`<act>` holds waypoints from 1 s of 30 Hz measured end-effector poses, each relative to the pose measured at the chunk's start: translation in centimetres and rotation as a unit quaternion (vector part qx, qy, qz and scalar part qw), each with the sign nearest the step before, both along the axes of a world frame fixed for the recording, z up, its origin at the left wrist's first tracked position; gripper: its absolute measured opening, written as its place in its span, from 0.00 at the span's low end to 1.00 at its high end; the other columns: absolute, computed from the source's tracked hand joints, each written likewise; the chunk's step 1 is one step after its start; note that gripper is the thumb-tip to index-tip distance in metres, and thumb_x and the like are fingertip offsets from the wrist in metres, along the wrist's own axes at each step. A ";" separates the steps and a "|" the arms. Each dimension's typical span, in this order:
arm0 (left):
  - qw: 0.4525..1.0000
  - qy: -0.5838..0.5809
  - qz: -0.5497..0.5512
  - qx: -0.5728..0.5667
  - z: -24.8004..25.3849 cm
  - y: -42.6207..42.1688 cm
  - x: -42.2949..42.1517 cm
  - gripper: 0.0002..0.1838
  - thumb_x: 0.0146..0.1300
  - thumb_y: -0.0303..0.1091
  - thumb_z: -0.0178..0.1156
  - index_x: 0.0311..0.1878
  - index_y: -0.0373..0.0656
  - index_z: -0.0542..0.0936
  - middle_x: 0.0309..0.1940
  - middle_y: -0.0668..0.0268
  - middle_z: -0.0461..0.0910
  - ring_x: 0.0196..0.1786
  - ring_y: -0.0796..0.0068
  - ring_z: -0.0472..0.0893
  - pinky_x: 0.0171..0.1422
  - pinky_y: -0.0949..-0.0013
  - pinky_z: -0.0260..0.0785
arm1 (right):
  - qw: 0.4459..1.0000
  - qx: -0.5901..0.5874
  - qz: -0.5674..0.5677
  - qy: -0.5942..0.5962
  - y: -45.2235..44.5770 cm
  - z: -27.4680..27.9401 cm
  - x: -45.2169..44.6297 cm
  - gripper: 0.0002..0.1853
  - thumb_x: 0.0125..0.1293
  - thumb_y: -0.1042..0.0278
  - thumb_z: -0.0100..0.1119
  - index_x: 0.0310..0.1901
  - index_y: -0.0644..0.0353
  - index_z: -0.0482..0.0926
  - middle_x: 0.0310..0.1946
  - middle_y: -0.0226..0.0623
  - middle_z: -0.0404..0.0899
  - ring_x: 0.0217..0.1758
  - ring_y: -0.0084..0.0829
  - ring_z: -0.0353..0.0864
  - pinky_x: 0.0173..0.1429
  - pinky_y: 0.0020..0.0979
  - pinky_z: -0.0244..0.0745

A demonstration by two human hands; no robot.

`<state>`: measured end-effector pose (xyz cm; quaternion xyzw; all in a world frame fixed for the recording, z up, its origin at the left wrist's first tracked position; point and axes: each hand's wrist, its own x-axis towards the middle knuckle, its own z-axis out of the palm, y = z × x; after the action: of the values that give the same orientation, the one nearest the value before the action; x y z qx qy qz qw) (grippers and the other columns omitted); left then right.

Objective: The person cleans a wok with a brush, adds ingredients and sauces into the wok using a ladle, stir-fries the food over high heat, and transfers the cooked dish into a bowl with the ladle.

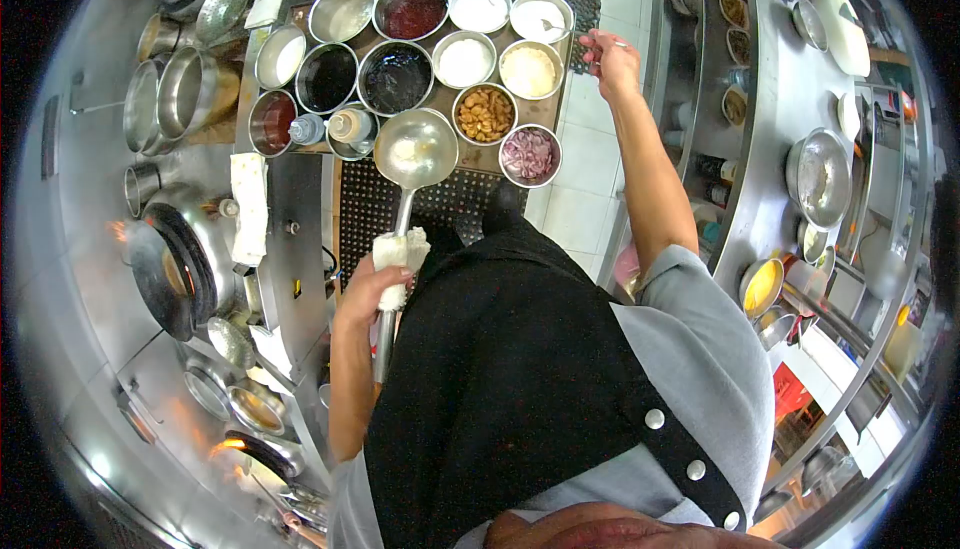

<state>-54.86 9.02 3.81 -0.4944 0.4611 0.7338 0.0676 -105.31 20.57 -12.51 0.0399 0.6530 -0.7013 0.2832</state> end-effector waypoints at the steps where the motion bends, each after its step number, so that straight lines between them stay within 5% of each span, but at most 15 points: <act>1: 1.000 0.000 0.011 -0.011 0.0 0.0 -0.2 0.20 0.56 0.34 0.69 0.50 0.37 0.81 0.36 0.67 0.83 0.36 0.76 0.81 0.43 0.71 0.72 | 1.000 -0.011 0.000 -0.004 0.4 0.9 0.4 0.12 0.73 0.66 0.58 0.50 0.65 0.82 0.38 0.40 0.89 0.23 0.20 0.76 0.22 0.24 0.65; 7: 0.999 0.011 -0.053 0.008 -1.5 -1.4 -1.7 0.19 0.57 0.35 0.68 0.50 0.38 0.81 0.35 0.69 0.83 0.36 0.78 0.80 0.41 0.72 0.71 | 0.997 -0.045 0.066 -0.009 1.6 8.7 6.6 0.13 0.76 0.67 0.57 0.53 0.67 0.81 0.40 0.41 0.88 0.25 0.19 0.76 0.24 0.22 0.65; 10: 0.997 0.025 -0.078 0.008 -3.2 -2.2 -3.2 0.18 0.57 0.35 0.68 0.48 0.37 0.81 0.33 0.68 0.82 0.33 0.79 0.80 0.38 0.72 0.71 | 0.979 0.025 0.167 0.114 0.6 10.6 9.7 0.15 0.76 0.65 0.57 0.52 0.69 0.83 0.40 0.40 0.89 0.25 0.18 0.77 0.28 0.21 0.70; 16: 0.996 0.038 -0.082 0.014 -5.0 -1.8 -2.5 0.17 0.57 0.34 0.68 0.48 0.37 0.81 0.32 0.67 0.82 0.32 0.78 0.80 0.36 0.71 0.71 | 0.952 0.079 0.207 0.211 -5.9 -0.1 9.7 0.14 0.72 0.62 0.60 0.43 0.67 0.86 0.34 0.40 0.90 0.26 0.26 0.83 0.32 0.30 0.79; 24: 0.999 0.033 -0.014 0.017 -4.4 -0.3 2.5 0.23 0.56 0.34 0.69 0.55 0.37 0.81 0.36 0.70 0.82 0.36 0.79 0.79 0.41 0.73 0.70 | 0.911 0.132 0.225 0.319 -10.3 -2.3 11.4 0.14 0.69 0.62 0.61 0.41 0.66 0.88 0.29 0.43 0.89 0.25 0.33 0.85 0.37 0.36 0.80; 30: 1.000 0.026 0.000 0.010 -3.8 -0.5 3.5 0.23 0.56 0.34 0.69 0.55 0.37 0.81 0.35 0.70 0.82 0.35 0.80 0.79 0.39 0.73 0.70 | 0.950 0.099 0.245 0.165 -9.7 -1.6 11.9 0.17 0.71 0.61 0.61 0.45 0.70 0.86 0.33 0.41 0.90 0.27 0.26 0.84 0.33 0.31 0.79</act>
<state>-51.35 8.50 -0.02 -0.4745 0.4556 0.7507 0.0608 -93.45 10.88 -14.16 -0.2100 0.7461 -0.5390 0.3298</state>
